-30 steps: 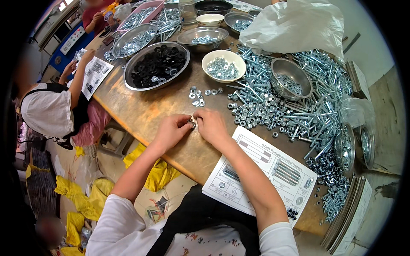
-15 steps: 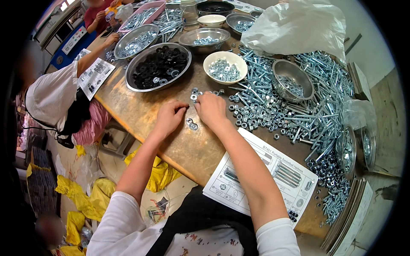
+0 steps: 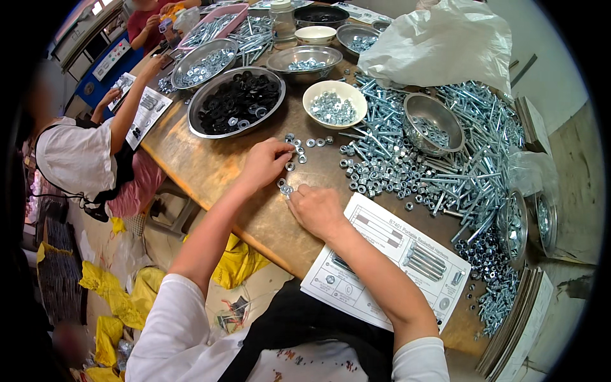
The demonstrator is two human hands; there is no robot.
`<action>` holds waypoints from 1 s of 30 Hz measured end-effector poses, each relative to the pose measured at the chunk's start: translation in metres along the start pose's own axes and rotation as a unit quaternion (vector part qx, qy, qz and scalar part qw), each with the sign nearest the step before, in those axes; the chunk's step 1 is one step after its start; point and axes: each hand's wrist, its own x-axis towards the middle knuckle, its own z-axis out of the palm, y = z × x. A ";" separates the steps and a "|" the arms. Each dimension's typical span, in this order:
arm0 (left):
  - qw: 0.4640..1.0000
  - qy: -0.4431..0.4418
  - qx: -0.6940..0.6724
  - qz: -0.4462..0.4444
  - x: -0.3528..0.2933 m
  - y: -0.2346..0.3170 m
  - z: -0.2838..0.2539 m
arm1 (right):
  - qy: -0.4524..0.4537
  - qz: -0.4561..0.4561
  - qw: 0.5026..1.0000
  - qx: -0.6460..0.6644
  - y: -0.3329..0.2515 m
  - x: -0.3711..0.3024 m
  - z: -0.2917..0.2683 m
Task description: The person sorts bolts, nuts, and washers from piles on a table into designated slots on a printed hardware layout sheet. They repeatedly pick items from bowls and loose piles, place them into the correct positions on the sheet, and adjust the sheet to continue filling the layout.
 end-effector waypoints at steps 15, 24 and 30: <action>0.975 -0.030 0.154 0.154 0.021 0.007 -0.003 | 0.104 0.174 0.971 0.125 0.019 -0.009 -0.040; 0.938 0.014 0.167 0.304 -0.085 0.034 -0.013 | 0.063 0.169 0.972 0.153 0.018 -0.020 -0.027; 0.994 0.021 0.029 0.105 -0.090 0.021 -0.021 | -0.069 0.199 0.973 0.098 -0.009 -0.018 -0.017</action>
